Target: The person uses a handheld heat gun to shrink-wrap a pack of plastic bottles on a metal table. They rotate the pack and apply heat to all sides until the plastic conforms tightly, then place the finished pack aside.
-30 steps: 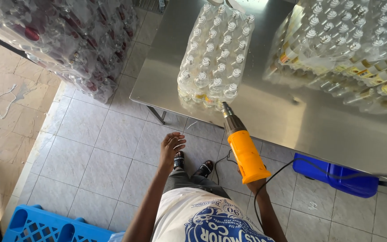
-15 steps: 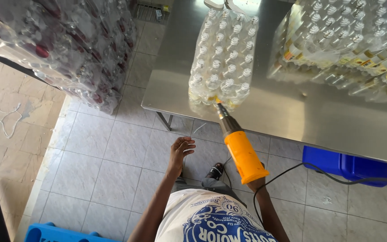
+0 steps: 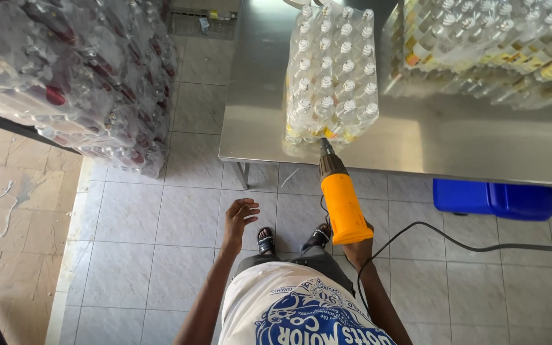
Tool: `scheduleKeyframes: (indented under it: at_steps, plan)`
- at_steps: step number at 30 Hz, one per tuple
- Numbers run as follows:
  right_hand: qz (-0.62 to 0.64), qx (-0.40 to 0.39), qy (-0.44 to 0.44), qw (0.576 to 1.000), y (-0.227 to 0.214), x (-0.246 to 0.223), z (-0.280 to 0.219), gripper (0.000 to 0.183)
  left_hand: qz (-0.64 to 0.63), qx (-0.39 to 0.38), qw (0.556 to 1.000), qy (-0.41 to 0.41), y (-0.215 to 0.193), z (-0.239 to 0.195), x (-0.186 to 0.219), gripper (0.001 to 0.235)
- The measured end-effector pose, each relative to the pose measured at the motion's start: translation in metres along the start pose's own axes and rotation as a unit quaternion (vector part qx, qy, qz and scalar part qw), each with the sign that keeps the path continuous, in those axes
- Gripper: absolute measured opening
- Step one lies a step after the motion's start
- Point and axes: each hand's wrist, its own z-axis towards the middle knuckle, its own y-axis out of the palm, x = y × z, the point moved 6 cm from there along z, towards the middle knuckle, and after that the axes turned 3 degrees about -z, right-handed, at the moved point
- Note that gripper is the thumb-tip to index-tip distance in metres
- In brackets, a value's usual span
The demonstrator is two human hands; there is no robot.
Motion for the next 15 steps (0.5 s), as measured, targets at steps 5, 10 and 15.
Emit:
scheduleKeyframes:
  at_steps: [5,10,15]
  plan:
    - [0.015,0.006,0.023,1.0,0.014,-0.003,-0.012,0.05,0.008,-0.042,0.999,0.008,0.009,0.012,0.014,0.029]
    - [0.037,-0.01,0.049,0.998,0.025,-0.009,-0.013,0.062,0.008,-0.068,0.998,0.003,0.019,0.013,0.008,0.027]
    - [0.079,-0.033,0.064,0.994,0.042,-0.021,-0.004,0.073,0.006,-0.077,0.997,-0.003,0.019,0.004,-0.001,0.026]
